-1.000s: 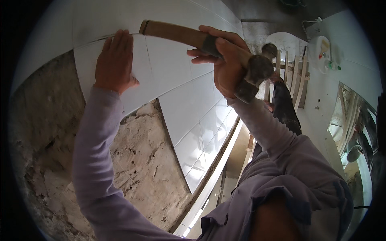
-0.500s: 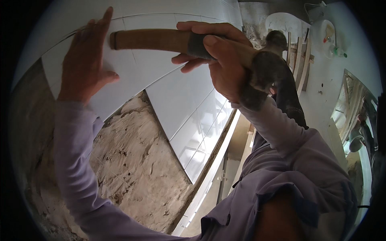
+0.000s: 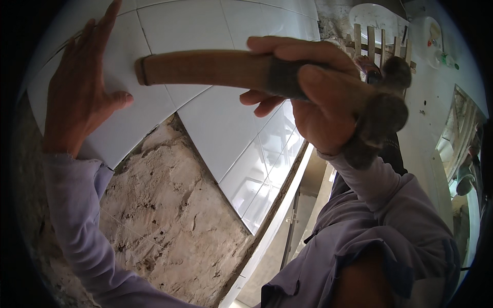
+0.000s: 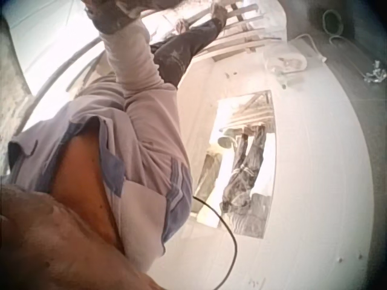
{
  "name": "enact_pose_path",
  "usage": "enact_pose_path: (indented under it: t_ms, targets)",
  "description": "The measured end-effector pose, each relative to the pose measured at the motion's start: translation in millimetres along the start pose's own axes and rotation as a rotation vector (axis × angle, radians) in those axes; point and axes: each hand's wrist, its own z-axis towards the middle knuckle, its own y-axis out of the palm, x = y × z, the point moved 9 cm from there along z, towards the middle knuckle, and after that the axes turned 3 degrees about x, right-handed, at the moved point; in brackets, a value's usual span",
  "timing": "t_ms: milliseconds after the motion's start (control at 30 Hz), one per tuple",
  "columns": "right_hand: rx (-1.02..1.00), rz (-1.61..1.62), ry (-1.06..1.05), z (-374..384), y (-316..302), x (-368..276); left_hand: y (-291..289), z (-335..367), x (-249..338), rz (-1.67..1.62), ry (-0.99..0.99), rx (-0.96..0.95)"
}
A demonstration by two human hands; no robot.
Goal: The person applies cement mortar to a wall using a trowel, places a white ceramic tile, and taps it into place with a hammer. The person repeats this process for multiple tiles on a partially tiled wall.
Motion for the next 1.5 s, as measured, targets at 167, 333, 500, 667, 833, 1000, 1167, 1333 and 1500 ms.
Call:
enact_pose_path:
  t_ms: [167, 333, 500, 667, 833, 1000, 1167, 1333, 1500]
  targets:
    - [-0.033, -0.041, 0.03, 1, 3, 2, -2, 6, 1, -0.012, -0.025, -0.015]
    - [0.025, 0.003, 0.028, 3, 3, 0, -3, 4, 2, 0.002, -0.062, -0.031]
    - [0.055, 0.072, -0.063, 4, 0, -10, -1, 1, -1, 0.018, -0.018, 0.019]
    - [-0.023, -0.025, -0.014, 6, 5, -3, 1, 0, -5, 0.025, -0.063, -0.026]
    - [-0.042, -0.07, 0.005, 8, 7, -3, 0, 1, -1, 0.057, -0.045, 0.003]
    - [0.036, 0.033, -0.066, 12, 1, -9, -5, 3, 1, -0.01, -0.05, -0.013]
    - [-0.008, -0.015, -0.034, 16, 2, -12, -11, 5, 1, -0.045, -0.102, -0.036]
    - [-0.087, -0.042, 0.041, 18, 6, -8, -6, 3, 2, -0.047, -0.087, -0.013]
    - [-0.066, -0.038, -0.064, 19, 6, -15, -8, 3, 1, -0.035, -0.073, -0.002]
